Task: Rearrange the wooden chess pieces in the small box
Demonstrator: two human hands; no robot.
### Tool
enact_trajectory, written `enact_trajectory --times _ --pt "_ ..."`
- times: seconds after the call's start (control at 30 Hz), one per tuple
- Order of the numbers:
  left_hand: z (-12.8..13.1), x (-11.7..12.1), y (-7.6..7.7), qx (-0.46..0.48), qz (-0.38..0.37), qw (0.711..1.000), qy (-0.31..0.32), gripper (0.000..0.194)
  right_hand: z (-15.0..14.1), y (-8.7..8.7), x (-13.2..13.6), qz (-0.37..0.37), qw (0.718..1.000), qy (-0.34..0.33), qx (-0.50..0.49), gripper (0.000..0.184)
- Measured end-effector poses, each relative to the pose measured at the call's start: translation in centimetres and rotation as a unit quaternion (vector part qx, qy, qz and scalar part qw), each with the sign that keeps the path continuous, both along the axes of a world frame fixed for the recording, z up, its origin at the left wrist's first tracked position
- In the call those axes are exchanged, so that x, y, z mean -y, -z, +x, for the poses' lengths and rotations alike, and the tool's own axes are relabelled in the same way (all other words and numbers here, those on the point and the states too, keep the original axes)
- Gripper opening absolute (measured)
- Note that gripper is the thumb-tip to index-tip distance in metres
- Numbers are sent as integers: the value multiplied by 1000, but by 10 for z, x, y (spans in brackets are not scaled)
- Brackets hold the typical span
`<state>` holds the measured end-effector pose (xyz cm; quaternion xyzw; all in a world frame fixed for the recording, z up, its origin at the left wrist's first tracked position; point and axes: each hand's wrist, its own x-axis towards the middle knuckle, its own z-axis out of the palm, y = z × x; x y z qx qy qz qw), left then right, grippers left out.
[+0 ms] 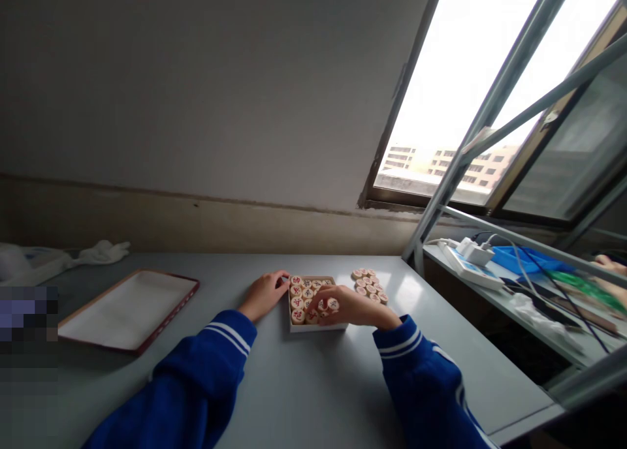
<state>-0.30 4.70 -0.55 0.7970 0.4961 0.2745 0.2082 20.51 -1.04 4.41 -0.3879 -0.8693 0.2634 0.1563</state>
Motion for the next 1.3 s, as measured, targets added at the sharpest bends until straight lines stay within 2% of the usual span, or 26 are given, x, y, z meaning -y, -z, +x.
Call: enact_trajectory --times 0.2,0.37,0.43,0.57,0.73,0.83,0.97,1.17,1.3 --pt "0 -2 2 0 2 1000 -2 25 -12 6 1 5 999 31 -25 19" --pt "0 -2 1 -9 -2 1000 -4 26 -11 5 -2 34 999 20 -28 16" --pt "0 -1 0 -7 -7 1000 -4 26 -3 2 -3 46 998 50 -17 16" --pt "0 0 -1 -3 -16 1000 -8 27 31 -6 0 68 986 154 -9 18" --pt "0 0 -1 -7 -20 1000 -11 27 68 -3 3 25 968 251 4 11" --pt "0 0 -1 -9 -20 1000 -11 28 72 4 1 23 967 249 44 8" --pt "0 1 -2 -20 -17 1000 -13 27 71 7 -2 57 969 230 69 7" --pt "0 0 -2 -15 -13 1000 -7 27 79 9 -1 78 960 252 90 12" --pt "0 -1 -1 -14 -13 1000 -11 27 62 9 -5 100 965 230 69 15"
